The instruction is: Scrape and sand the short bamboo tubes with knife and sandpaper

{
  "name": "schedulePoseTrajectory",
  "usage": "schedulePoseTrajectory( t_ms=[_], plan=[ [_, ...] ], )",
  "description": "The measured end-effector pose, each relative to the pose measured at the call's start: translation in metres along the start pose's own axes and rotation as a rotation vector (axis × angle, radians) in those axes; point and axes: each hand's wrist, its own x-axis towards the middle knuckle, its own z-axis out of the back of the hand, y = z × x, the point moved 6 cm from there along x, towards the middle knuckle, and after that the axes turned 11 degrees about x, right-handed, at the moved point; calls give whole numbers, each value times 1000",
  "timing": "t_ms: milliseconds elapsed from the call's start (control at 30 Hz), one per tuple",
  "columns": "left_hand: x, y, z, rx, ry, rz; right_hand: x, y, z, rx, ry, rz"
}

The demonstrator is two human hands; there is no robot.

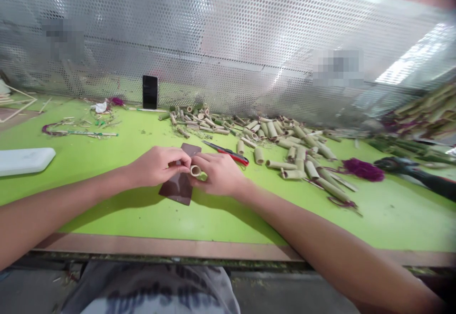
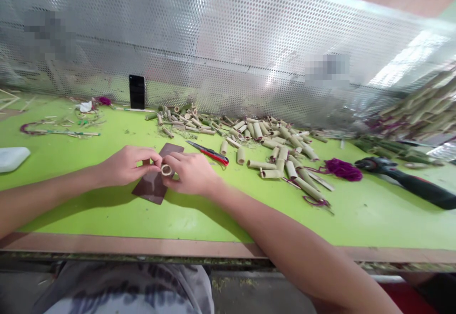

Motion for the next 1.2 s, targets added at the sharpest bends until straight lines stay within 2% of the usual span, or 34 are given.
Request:
schedulePoseTrajectory(
  t_ms=[167, 333, 500, 700, 900, 1200],
  plan=[
    [-1, 6, 7, 44, -58, 0, 0, 2, 3, -65, -23, 45],
    [-3, 4, 9, 73, -113, -44, 1, 5, 7, -128, -64, 99],
    [-5, 0, 8, 137, -133, -110, -1, -1, 5, -117, -68, 47],
    [-7, -3, 7, 195, -150, -147, -1, -4, 0, -45, -60, 19],
    [-6, -3, 5, 90, -132, -138, 0, -2, -1, 68, -22, -33],
    [-6, -8, 0, 37, -86, -148, 1, 1, -8, 250, 7, -11]
  ],
)
